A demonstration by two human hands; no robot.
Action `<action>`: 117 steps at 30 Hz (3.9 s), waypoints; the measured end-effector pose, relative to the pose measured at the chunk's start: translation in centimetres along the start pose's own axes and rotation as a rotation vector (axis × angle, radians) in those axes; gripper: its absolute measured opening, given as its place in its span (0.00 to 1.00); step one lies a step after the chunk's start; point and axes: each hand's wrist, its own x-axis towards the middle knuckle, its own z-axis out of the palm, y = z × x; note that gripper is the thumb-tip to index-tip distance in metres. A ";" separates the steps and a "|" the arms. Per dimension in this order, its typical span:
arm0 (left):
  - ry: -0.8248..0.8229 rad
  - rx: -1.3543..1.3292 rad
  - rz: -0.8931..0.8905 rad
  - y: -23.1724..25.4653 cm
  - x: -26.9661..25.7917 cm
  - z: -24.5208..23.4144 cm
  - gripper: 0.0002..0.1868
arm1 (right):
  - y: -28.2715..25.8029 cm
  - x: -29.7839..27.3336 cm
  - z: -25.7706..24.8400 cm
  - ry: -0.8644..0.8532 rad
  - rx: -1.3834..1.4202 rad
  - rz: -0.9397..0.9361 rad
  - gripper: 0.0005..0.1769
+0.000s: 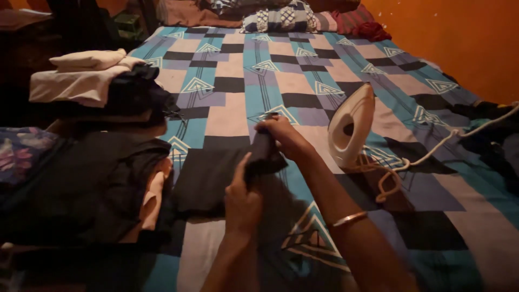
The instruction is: The user is ironing a black shirt on a bed and folding it afterwards.
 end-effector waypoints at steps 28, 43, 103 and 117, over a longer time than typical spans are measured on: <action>0.509 -0.787 -0.549 -6.9 2.4 -4.9 0.32 | 5.3 1.8 13.3 -0.284 0.102 -0.168 0.17; 0.592 -0.965 -0.593 -18.1 6.5 -1.5 0.27 | 4.4 -5.0 10.0 -0.031 -0.435 0.408 0.42; -0.112 1.015 -0.168 -12.9 14.4 -0.9 0.43 | 8.3 -3.6 7.9 0.044 -1.299 -0.210 0.41; -0.141 0.964 0.219 -9.9 11.6 0.6 0.40 | 6.8 -9.6 -4.6 0.822 -0.491 -0.813 0.10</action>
